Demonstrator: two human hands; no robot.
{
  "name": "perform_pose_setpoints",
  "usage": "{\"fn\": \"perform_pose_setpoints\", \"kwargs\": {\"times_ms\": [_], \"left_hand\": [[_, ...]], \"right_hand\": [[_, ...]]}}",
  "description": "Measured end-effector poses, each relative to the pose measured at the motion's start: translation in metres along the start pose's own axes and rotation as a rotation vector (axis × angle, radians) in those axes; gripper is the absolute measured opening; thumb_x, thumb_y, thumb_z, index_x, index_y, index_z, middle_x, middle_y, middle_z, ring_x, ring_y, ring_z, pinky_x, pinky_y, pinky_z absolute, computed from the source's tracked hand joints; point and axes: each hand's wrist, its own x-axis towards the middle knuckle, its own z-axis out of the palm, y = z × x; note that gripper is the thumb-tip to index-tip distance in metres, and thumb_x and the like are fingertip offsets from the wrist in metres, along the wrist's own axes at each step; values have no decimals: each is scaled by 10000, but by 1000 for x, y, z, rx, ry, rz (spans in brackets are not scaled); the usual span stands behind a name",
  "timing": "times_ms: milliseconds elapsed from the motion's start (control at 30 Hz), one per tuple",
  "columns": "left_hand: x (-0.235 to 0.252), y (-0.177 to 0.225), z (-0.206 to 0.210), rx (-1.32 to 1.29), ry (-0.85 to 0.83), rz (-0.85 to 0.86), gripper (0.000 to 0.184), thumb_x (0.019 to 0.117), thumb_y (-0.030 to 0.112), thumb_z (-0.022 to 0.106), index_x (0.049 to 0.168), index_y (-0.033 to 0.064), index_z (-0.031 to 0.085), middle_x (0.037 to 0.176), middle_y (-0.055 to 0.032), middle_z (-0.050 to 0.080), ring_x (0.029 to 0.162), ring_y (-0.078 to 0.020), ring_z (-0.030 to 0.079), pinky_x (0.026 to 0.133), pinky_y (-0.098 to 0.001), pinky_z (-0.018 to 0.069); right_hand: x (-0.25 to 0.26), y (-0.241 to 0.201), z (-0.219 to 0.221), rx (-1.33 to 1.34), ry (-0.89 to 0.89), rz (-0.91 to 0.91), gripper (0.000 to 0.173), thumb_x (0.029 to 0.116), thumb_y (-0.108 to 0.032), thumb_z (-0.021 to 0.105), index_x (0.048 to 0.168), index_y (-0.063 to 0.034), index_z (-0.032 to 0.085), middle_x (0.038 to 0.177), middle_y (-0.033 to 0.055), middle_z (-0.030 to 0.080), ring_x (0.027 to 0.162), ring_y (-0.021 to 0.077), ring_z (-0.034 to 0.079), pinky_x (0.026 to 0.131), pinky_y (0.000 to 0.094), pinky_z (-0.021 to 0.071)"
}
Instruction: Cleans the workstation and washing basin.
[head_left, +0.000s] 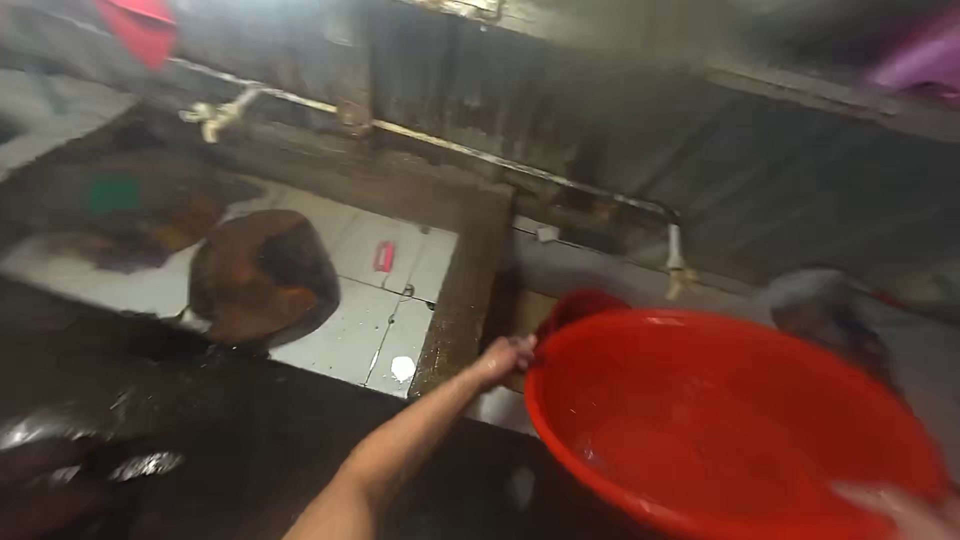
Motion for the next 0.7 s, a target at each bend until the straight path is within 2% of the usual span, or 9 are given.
{"fn": "perform_pose_setpoints", "kwargs": {"times_ms": [67, 133, 200, 300, 367, 467, 533, 633, 700], "left_hand": [[31, 34, -37, 65, 30, 28, 448, 1102, 403, 412, 1165, 15, 628, 834, -24, 611, 730, -104, 586, 729, -315, 535], [72, 53, -76, 104, 12, 83, 444, 1081, 385, 493, 1178, -16, 657, 949, -122, 690, 839, -185, 659, 801, -403, 575], [90, 91, -110, 2, -33, 173, 456, 1073, 417, 483, 1228, 18, 641, 1012, -122, 711, 879, -187, 688, 786, -403, 592], [0, 200, -100, -129, 233, 200, 465, 1111, 401, 319, 1289, 81, 605, 1092, -52, 678, 954, -106, 644, 851, -319, 555], [-44, 242, -97, -195, 336, 207, 528, 1138, 373, 207, 1444, 65, 507, 1344, -74, 618, 1200, -117, 589, 1040, -310, 473], [48, 214, -158, -341, 283, 334, 651, 1109, 522, 213, 1363, 27, 551, 1201, -125, 678, 1037, -173, 661, 896, -348, 558], [90, 183, -194, -288, 171, 399, 700, 1088, 582, 232, 1310, 33, 605, 1119, -142, 722, 982, -231, 703, 850, -438, 596], [22, 124, -201, -22, 62, 347, 590, 1108, 510, 219, 1420, 109, 519, 1174, -93, 691, 939, -204, 688, 794, -409, 585], [-44, 52, -209, 102, -25, 245, 550, 1098, 501, 236, 1452, 174, 502, 1228, -67, 700, 926, -199, 704, 771, -408, 590]], "right_hand": [[5, -20, 87, 43, 34, -91, 450, 735, 32, 678, 1181, -3, 630, 1030, 63, 700, 928, 151, 693, 778, 365, 624], [15, -38, 175, 133, 137, -131, 349, 642, 81, 703, 974, -4, 636, 867, 77, 668, 773, 174, 662, 633, 372, 594], [25, -55, 245, 160, 158, -146, 362, 577, 99, 717, 884, -43, 591, 821, 78, 627, 748, 196, 634, 589, 398, 564], [30, -83, 308, 51, 238, -215, 316, 520, 45, 756, 749, -88, 584, 802, 84, 623, 772, 232, 622, 623, 449, 527], [24, -91, 320, 71, 292, -204, 315, 512, 24, 764, 716, -107, 563, 789, 84, 619, 777, 242, 617, 630, 452, 516], [5, -78, 307, 184, 396, -62, 359, 511, -15, 792, 784, -84, 568, 830, 116, 616, 811, 259, 619, 630, 459, 522], [-20, -63, 277, 242, 373, 25, 449, 609, -46, 815, 1011, -17, 617, 992, 165, 642, 936, 290, 637, 718, 489, 557], [-70, -43, 221, 366, 302, 7, 302, 789, -21, 674, 1076, 32, 598, 969, 173, 651, 882, 263, 664, 721, 462, 595], [-112, -35, 181, 430, 287, 12, 232, 860, -23, 582, 1086, 25, 581, 959, 163, 655, 869, 248, 677, 727, 464, 610]]}}
